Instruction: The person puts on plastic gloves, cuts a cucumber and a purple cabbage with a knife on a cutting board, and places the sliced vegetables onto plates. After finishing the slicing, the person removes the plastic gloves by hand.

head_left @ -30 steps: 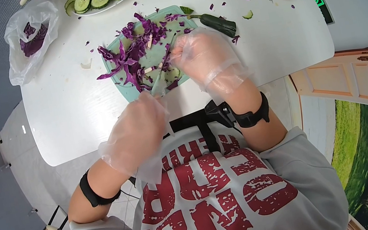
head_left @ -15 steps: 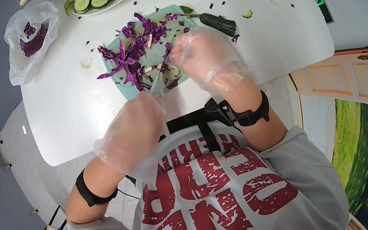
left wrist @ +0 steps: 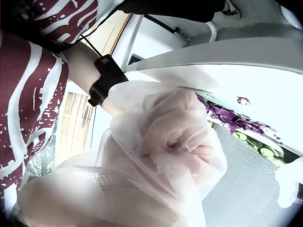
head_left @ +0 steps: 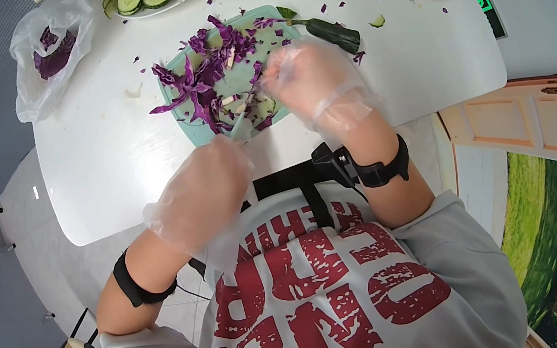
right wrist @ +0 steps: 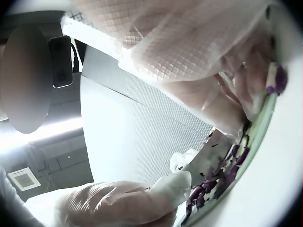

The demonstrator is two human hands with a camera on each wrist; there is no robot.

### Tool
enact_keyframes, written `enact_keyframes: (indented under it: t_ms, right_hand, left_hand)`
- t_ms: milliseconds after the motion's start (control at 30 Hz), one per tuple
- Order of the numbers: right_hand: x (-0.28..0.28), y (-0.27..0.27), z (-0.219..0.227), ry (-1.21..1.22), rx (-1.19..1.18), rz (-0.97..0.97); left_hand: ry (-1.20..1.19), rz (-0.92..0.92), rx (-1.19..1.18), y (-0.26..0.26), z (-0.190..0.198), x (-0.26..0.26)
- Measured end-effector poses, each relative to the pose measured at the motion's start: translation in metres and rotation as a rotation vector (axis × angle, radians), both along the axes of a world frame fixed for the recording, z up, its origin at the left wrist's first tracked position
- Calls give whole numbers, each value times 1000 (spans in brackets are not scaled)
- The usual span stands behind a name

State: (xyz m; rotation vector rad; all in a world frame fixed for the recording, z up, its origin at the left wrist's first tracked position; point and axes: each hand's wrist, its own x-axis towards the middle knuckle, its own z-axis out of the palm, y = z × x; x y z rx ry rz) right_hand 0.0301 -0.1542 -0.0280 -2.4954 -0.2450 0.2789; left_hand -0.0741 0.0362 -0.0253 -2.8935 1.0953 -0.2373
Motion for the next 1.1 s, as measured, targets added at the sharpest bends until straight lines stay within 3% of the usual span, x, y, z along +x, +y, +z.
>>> enact_keyframes:
  t_ms: [33,100,200,333,400,433,500,800,900,1033,1100]
  right_hand:
    - [0,-1,0,-2,-1,5]
    - [1,-2,0,-35,8,60]
    - [-2,-1,11,30,2,46]
    - [-1,-2,10,49,13,48]
    - [-1,-4,5,18,78,45]
    - [-1,-4,5,19,78,42]
    - [-2,-3,6,-6,51,47]
    - [0,-4,6,25,44,81]
    - [0,-5,3,-25,53,92]
    - [-1,-5,3,-9,77,74]
    - [-1,-4,3,-30,29,78]
  left_hand:
    - [-2,5,-1,-1,-1,2]
    - [102,-9,-222,-4,-4,11]
    - [-69,-34,-29,-7,-3,17]
    - [-61,-44,-4,1,-8,4]
    - [185,32,3,3,0,-4]
    - [186,29,3,3,-2,-6]
    - [-1,34,-46,3,-6,-8]
    - [-88,-1,76,-2,-11,11]
    - [66,29,-97,-1,-13,2]
    - [21,26,-1,4,-9,-8]
    - [3,90,-156,0,-13,-6]
